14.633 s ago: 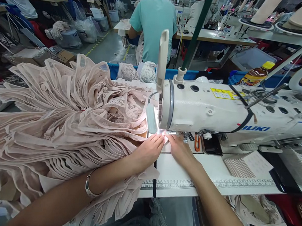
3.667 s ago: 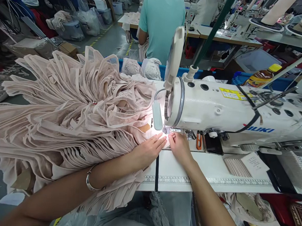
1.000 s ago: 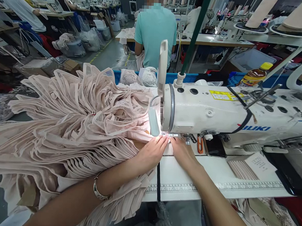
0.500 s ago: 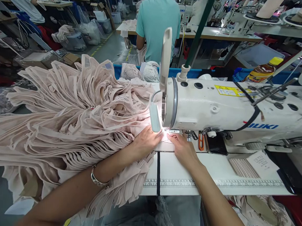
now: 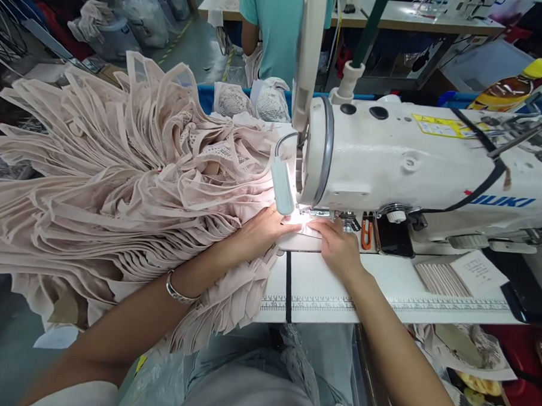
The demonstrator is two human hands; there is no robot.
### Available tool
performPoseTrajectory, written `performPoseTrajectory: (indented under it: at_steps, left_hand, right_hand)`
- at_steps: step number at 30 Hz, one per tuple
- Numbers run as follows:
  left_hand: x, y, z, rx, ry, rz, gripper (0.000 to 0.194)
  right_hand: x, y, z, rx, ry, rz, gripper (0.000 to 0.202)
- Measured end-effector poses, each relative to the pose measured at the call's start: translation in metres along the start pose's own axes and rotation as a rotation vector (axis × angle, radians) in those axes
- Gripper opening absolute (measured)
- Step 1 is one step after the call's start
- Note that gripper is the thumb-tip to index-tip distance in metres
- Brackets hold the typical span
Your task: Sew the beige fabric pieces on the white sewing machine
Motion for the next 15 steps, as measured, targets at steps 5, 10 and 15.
performPoseTrajectory:
  at_steps: [5, 10, 15]
  left_hand:
    - [0.008, 0.003, 0.0, 0.019, 0.123, 0.047, 0.029]
    - [0.014, 0.006, 0.0, 0.044, 0.132, 0.172, 0.026]
    - [0.017, 0.007, -0.001, 0.058, 0.13, 0.161, 0.025]
  right_hand:
    - [-0.018, -0.004, 0.004, 0.01, -0.131, 0.085, 0.039]
    - [-0.019, -0.003, 0.004, 0.013, -0.134, 0.089, 0.038]
    - [-0.019, -0.003, 0.005, -0.008, -0.131, 0.106, 0.039]
Point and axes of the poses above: each hand's wrist, its own z-axis towards the middle knuckle, its own y-axis out of the palm, x = y × z, the point moved 9 cm from there along z, towards the middle knuckle, and after that the axes turned 8 degrees about z, right-handed, at the moved point
